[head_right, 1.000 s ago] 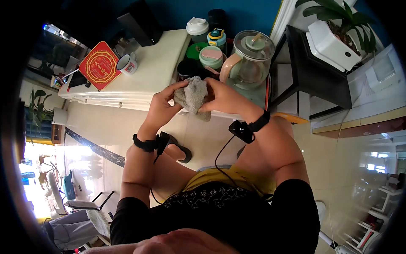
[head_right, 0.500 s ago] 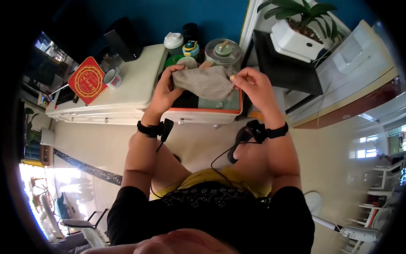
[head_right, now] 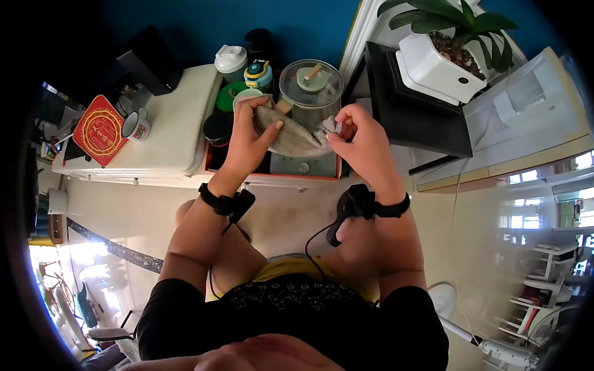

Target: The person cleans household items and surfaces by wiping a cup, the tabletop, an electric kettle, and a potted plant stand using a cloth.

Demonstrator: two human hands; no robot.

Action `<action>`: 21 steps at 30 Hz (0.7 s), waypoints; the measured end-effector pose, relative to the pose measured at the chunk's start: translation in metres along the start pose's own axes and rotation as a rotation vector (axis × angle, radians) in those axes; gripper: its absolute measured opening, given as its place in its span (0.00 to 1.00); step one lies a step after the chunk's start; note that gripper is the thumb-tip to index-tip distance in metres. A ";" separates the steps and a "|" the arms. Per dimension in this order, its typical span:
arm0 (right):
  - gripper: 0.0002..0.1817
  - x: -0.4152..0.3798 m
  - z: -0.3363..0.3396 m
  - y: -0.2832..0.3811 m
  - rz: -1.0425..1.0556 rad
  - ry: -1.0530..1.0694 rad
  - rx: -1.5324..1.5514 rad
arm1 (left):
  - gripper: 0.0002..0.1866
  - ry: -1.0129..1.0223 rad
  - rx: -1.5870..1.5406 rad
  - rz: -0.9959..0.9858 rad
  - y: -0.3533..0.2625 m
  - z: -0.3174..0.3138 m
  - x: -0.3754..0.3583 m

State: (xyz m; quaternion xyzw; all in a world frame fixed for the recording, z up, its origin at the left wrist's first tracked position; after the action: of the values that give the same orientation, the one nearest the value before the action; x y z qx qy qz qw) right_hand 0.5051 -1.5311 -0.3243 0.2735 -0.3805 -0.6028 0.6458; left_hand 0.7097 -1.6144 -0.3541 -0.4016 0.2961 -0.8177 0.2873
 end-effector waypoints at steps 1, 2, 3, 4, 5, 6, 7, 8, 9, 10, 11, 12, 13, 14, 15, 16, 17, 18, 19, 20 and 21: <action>0.14 0.002 -0.002 -0.004 -0.003 0.003 0.004 | 0.26 0.003 0.002 0.005 0.001 -0.001 0.000; 0.15 0.001 0.000 -0.005 0.017 -0.041 0.007 | 0.27 0.023 0.009 0.031 0.003 -0.003 -0.002; 0.16 -0.001 0.002 -0.007 0.034 -0.085 0.006 | 0.27 0.045 0.012 0.057 0.006 -0.007 -0.004; 0.16 0.000 0.001 -0.012 0.028 -0.082 0.007 | 0.27 0.047 0.009 0.062 0.009 -0.010 -0.003; 0.17 0.002 0.005 -0.013 0.106 -0.152 0.081 | 0.27 0.058 -0.003 0.043 0.010 -0.013 -0.003; 0.17 0.002 0.009 -0.010 0.182 -0.219 0.158 | 0.26 0.068 -0.014 0.026 0.011 -0.014 -0.003; 0.16 0.003 0.010 -0.009 0.171 -0.237 0.218 | 0.26 0.067 -0.013 0.038 0.013 -0.015 -0.005; 0.16 0.008 0.009 -0.008 0.167 -0.231 0.222 | 0.27 0.079 -0.013 0.042 0.013 -0.016 -0.005; 0.14 0.010 0.009 0.003 0.262 -0.246 0.143 | 0.27 0.091 -0.012 0.041 0.012 -0.017 -0.003; 0.13 0.012 0.009 0.015 0.357 -0.263 0.064 | 0.27 0.092 -0.010 0.043 0.013 -0.017 -0.001; 0.11 0.015 0.007 0.021 0.373 -0.281 0.067 | 0.27 0.092 -0.020 0.046 0.014 -0.018 -0.002; 0.11 0.019 0.003 0.022 0.368 -0.280 0.071 | 0.27 0.092 -0.030 0.051 0.014 -0.019 -0.003; 0.12 0.021 -0.001 0.030 0.425 -0.295 0.014 | 0.27 0.095 -0.028 0.057 0.015 -0.020 -0.003; 0.13 0.023 -0.004 0.037 0.482 -0.309 -0.044 | 0.27 0.103 -0.021 0.053 0.015 -0.020 -0.003; 0.14 0.025 -0.007 0.043 0.530 -0.341 -0.139 | 0.27 0.109 -0.014 0.049 0.015 -0.021 -0.003; 0.14 0.031 -0.008 0.043 0.529 -0.338 -0.136 | 0.27 0.109 -0.014 0.054 0.015 -0.019 -0.003; 0.14 0.036 -0.016 0.051 0.554 -0.300 -0.287 | 0.27 0.132 -0.013 0.073 0.016 -0.020 -0.003; 0.13 0.039 -0.024 0.056 0.578 -0.262 -0.439 | 0.27 0.156 -0.013 0.091 0.017 -0.021 -0.002; 0.14 0.043 -0.032 0.054 0.542 -0.194 -0.606 | 0.27 0.156 -0.014 0.094 0.018 -0.019 -0.002; 0.14 0.042 -0.030 0.056 0.541 -0.189 -0.604 | 0.27 0.175 -0.049 0.097 0.020 -0.020 -0.001; 0.15 0.044 -0.031 0.058 0.502 -0.157 -0.667 | 0.27 0.191 -0.084 0.102 0.021 -0.021 -0.002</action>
State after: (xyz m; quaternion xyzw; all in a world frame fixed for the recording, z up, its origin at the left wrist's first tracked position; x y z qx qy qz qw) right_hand 0.5635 -1.5703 -0.2876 -0.0983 -0.2676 -0.5359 0.7947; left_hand 0.6984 -1.6219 -0.3802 -0.3179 0.3764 -0.8233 0.2819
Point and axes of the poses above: each hand's wrist, its own x-axis towards the middle knuckle, its own z-axis out of the back of the hand, y = z × x, the point moved 9 cm from there along x, towards the middle knuckle, and after that the axes turned 12 degrees about y, right-handed, at the moved point
